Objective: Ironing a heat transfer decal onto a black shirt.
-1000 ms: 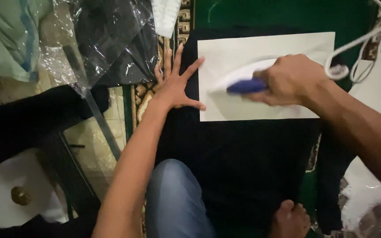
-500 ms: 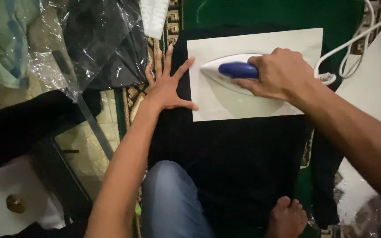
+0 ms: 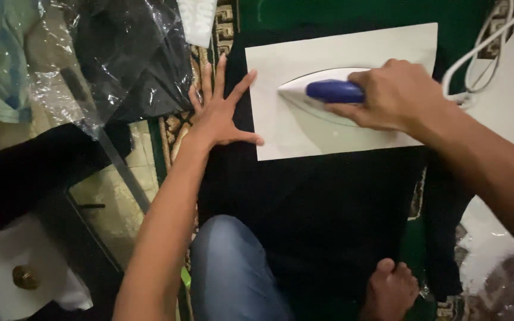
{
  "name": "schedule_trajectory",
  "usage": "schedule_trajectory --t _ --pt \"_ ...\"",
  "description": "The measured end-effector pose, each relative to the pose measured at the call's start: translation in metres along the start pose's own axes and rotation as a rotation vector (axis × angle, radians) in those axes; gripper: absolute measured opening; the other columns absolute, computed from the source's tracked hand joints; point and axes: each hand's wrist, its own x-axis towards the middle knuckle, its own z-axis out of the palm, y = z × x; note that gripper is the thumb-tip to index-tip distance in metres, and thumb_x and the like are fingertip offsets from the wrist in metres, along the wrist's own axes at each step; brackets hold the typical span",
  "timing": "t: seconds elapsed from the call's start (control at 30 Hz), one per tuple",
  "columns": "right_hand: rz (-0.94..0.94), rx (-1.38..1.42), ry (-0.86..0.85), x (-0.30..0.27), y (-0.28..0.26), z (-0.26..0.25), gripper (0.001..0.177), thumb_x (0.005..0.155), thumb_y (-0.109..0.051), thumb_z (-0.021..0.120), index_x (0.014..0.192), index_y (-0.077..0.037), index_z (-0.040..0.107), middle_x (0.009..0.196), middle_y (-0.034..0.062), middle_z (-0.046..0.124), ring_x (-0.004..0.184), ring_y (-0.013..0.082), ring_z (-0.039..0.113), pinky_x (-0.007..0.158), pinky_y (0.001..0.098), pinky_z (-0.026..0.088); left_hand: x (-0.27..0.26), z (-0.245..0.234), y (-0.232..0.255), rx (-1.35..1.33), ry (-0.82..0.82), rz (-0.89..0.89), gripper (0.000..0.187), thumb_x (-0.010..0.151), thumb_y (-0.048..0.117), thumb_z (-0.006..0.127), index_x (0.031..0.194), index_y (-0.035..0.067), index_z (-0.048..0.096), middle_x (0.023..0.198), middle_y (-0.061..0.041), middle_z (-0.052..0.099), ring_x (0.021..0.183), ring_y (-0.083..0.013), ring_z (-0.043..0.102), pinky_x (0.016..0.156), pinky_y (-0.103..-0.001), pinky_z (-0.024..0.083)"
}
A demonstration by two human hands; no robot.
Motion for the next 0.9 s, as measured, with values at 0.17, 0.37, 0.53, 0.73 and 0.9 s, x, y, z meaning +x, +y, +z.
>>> schedule_trajectory --t 0.17,0.37,0.53,0.73,0.9 --pt "0.167 0.14 0.025 -0.009 0.07 0.026 0.081 0.093 -0.072 0.054 0.139 -0.007 0.067 0.079 0.0175 0.076 0.049 0.0292 0.072 0.049 0.0417 0.061 0.0 -0.002 0.006 0.082 -0.013 -0.053 0.147 0.033 0.081 0.091 0.16 0.054 0.021 0.172 -0.01 -0.018 0.155 -0.0435 -0.021 0.116 -0.076 -0.004" --pt "0.249 0.001 0.166 -0.01 0.101 0.04 0.081 0.094 -0.072 0.063 0.127 0.001 0.075 0.077 0.0207 0.074 0.058 0.0346 0.071 0.06 0.0428 0.06 0.0 -0.002 0.008 0.098 -0.009 -0.066 0.149 0.031 0.084 0.088 0.16 0.056 0.019 0.171 -0.01 -0.019 0.155 -0.0434 -0.022 0.118 -0.073 -0.005" --pt "0.253 0.143 0.202 -0.031 0.043 0.008 0.067 0.098 -0.06 0.064 0.125 0.0 0.072 0.074 0.0217 0.072 0.06 0.0348 0.07 0.062 0.0452 0.058 0.002 0.003 -0.002 0.118 -0.036 -0.055 0.151 0.031 0.087 0.087 0.16 0.056 0.016 0.171 -0.01 -0.021 0.155 -0.0437 -0.024 0.117 -0.074 -0.007" --pt "0.192 0.744 0.338 -0.005 -0.054 0.011 0.047 0.103 -0.046 0.063 0.113 0.0 0.065 0.078 0.0179 0.071 0.064 0.03 0.071 0.062 0.0443 0.057 0.002 0.002 -0.002 0.071 -0.003 -0.021 0.151 0.035 0.086 0.088 0.163 0.052 0.016 0.173 -0.011 -0.019 0.155 -0.0451 -0.024 0.114 -0.078 -0.006" --pt "0.293 0.849 0.17 0.005 -0.11 0.004 0.048 0.099 -0.042 0.061 0.112 0.004 0.059 0.072 0.0191 0.072 0.062 0.0339 0.074 0.06 0.0445 0.059 -0.001 -0.002 0.002 0.054 0.019 -0.031 0.152 0.033 0.083 0.089 0.163 0.049 0.016 0.172 -0.011 -0.017 0.156 -0.0454 -0.02 0.114 -0.078 -0.005"
